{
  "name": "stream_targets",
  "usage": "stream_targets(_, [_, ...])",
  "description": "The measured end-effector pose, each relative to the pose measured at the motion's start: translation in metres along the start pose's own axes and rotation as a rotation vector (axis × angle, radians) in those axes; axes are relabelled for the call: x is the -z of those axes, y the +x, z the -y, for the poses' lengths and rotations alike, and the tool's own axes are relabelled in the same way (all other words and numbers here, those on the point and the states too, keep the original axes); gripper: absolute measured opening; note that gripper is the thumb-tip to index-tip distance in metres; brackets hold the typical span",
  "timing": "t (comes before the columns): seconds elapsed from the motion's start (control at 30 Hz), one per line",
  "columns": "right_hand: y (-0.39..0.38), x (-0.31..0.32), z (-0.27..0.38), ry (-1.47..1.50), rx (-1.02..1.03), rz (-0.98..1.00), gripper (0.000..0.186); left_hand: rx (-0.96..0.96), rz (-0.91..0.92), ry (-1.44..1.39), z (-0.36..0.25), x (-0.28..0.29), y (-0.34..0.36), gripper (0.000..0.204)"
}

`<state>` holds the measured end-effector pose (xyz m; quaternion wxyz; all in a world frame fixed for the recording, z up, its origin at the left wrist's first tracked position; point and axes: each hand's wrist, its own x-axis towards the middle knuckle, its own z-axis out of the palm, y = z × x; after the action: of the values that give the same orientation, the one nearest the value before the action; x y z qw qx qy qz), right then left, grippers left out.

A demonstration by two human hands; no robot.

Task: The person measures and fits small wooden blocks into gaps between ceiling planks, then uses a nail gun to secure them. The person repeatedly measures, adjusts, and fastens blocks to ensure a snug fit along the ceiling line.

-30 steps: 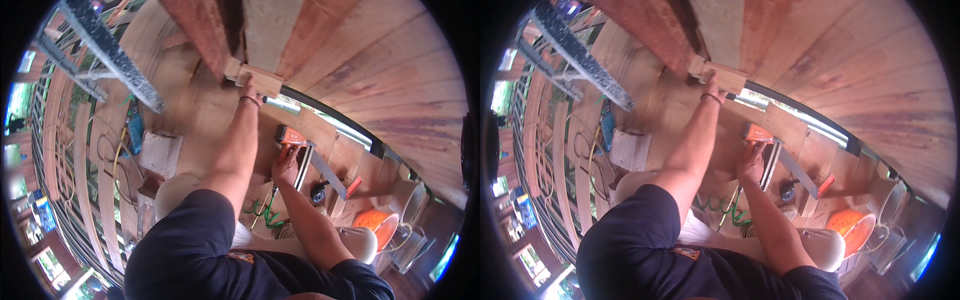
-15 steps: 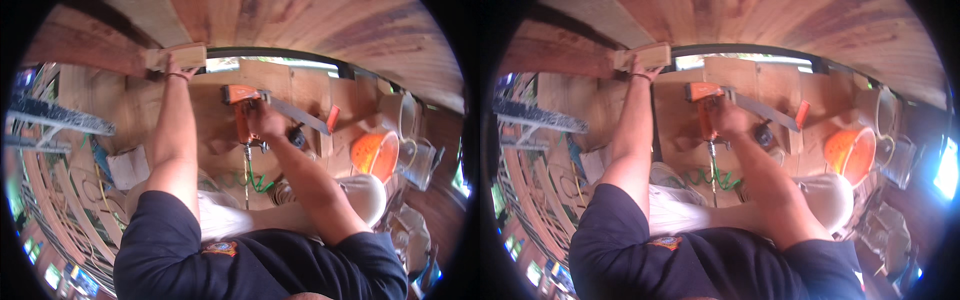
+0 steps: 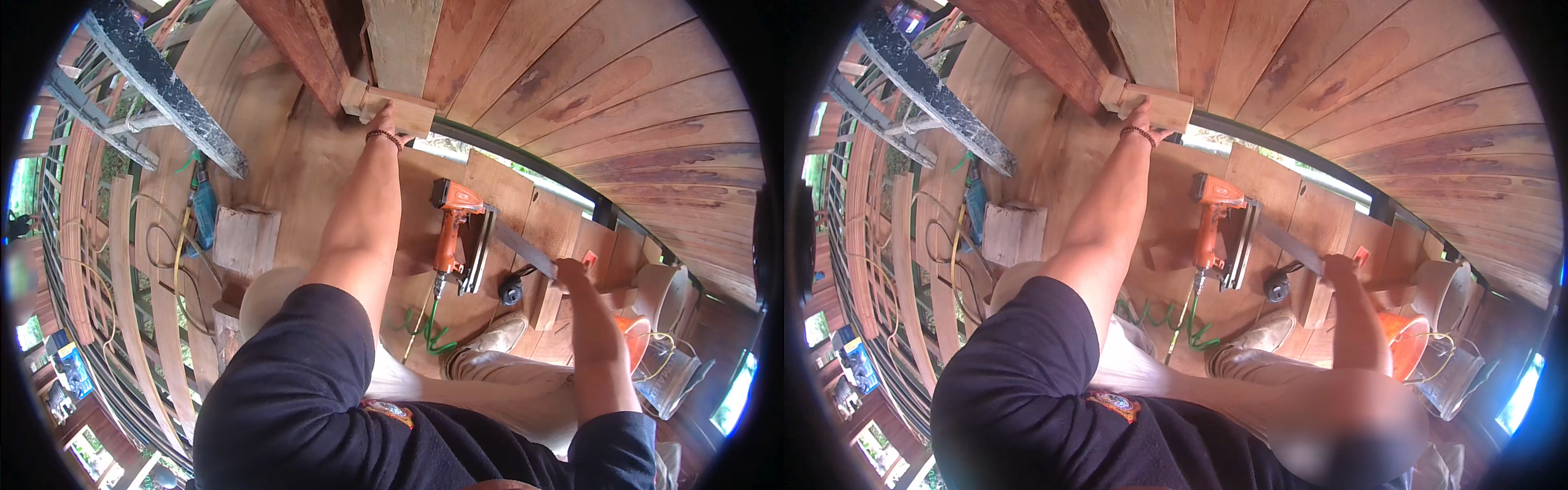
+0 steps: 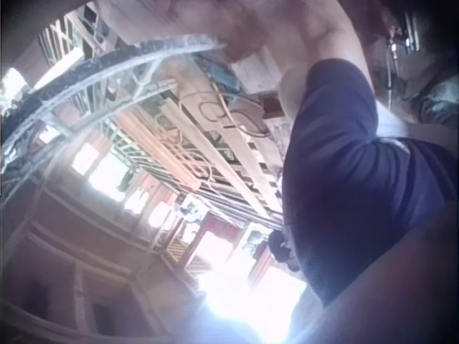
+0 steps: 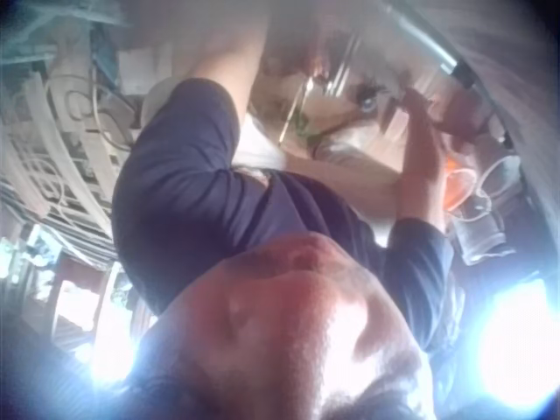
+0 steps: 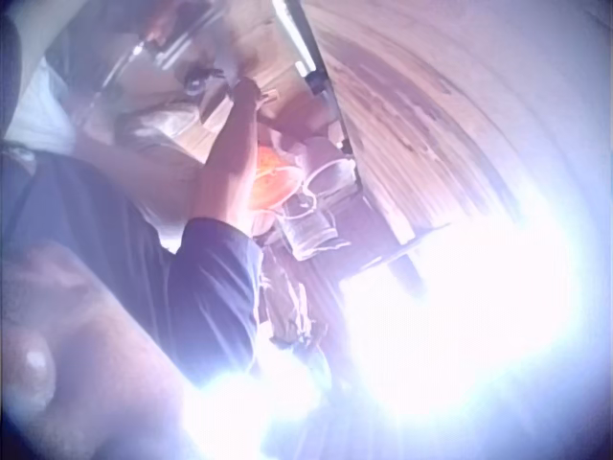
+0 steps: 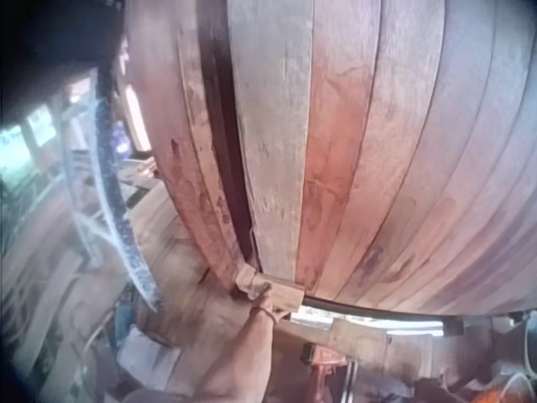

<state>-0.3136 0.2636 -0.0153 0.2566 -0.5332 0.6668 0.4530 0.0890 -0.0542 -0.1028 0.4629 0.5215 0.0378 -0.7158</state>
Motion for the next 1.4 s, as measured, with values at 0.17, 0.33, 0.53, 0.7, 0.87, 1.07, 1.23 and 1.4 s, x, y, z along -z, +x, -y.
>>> stream_targets(0.17, [-0.029, 0.071, -0.071, -0.302, 0.108, -0.087, 0.057, 0.031, -0.034, -0.031, 0.001, -0.001, 0.011, 0.067])
stream_targets(0.33, [-0.031, 0.146, -0.004, -0.202, 0.202, -0.542, 0.060, 0.006, 0.005, -0.119, 0.000, 0.014, 0.024, 0.073])
stream_targets(0.53, [-0.011, 0.218, 0.146, 0.143, 0.500, -0.950, 0.055, 0.038, 0.081, -0.277, -0.004, 0.004, -0.015, 0.072])
stream_targets(0.7, [0.026, 0.230, 0.196, 0.323, 0.569, -1.107, 0.039, -0.030, 0.207, -0.273, -0.008, -0.001, -0.042, 0.077])
stream_targets(0.87, [0.032, 0.231, 0.211, 0.510, 0.793, -1.054, 0.037, -0.050, 0.232, -0.363, -0.008, 0.004, -0.037, 0.090])
stream_targets(1.07, [0.023, 0.262, 0.183, 0.916, 0.755, -0.551, 0.027, -0.035, 0.159, -0.363, -0.007, 0.009, -0.035, 0.103])
stream_targets(1.23, [0.070, 0.262, 0.161, 0.914, 0.734, -0.577, 0.022, 0.016, 0.172, -0.352, -0.006, -0.003, -0.041, 0.103])
stream_targets(1.4, [0.075, 0.267, 0.181, 0.899, 0.735, -0.718, 0.024, -0.062, 0.184, -0.195, -0.001, 0.015, -0.006, 0.104])
